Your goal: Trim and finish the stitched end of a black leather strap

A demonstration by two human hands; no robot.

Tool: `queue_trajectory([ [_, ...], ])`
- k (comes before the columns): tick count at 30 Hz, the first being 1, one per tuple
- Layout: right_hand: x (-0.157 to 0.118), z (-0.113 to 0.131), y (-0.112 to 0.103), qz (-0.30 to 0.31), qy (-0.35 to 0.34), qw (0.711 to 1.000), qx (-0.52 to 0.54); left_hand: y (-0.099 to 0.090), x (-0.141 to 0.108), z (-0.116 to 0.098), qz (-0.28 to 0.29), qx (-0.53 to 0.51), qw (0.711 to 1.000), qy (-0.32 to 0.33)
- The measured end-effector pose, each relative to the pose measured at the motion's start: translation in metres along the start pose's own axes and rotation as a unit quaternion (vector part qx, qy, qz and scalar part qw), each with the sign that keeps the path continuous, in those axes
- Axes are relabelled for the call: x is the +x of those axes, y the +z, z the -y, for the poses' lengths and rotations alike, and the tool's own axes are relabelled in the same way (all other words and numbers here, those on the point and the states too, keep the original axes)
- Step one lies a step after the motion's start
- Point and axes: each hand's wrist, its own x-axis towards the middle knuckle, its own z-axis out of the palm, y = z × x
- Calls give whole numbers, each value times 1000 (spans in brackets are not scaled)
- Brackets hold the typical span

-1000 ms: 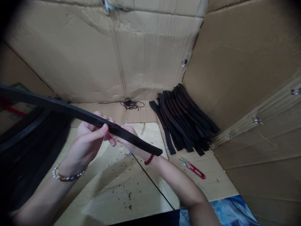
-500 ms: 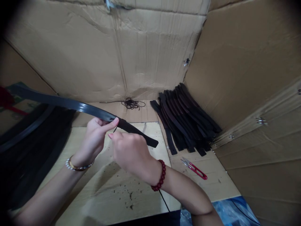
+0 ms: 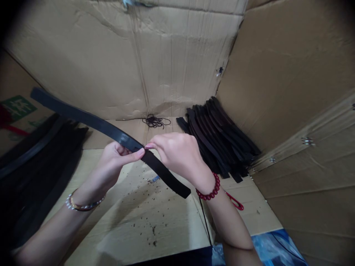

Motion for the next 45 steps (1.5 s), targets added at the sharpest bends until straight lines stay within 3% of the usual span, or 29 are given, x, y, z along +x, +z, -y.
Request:
queue_trajectory([
  [4,3,-6,-3,13,1,998,68,1,-6,-6,12,-9,1000,8],
  [7,7,-11,0,52,25,977,208,2,-11,-11,24,-16,999,18],
  [9,10,-17,6,95,52,937,331,3,-14,-13,27,-19,999,20],
  [12,14,-26,21,168,63,850,494,5,-16,-15,24,-28,999,14],
  [15,16,-30,39,205,61,789,577,6,-17,-13,10,-54,998,20],
  [18,15,-22,60,197,98,741,635,8,-16,-11,-10,-86,995,54],
  [21,8,0,83,191,112,684,695,8,-14,-8,-27,-111,991,76],
  [24,-1,32,101,83,157,659,730,6,-10,-6,-67,-126,987,71],
  [26,-8,51,105,38,185,677,712,5,-7,-4,-104,-124,985,67],
  [27,-10,59,103,9,196,707,679,4,-6,-3,-119,-118,984,66],
  [31,-19,74,87,-55,174,876,446,3,-1,0,-147,-89,982,74],
  [34,-19,72,70,-45,114,958,259,0,3,2,-158,-69,981,95],
  [38,-15,60,45,-15,42,995,93,-4,6,4,-147,-39,985,87],
  [45,-9,30,7,-5,11,1000,-5,-1,2,4,-66,24,997,40],
])
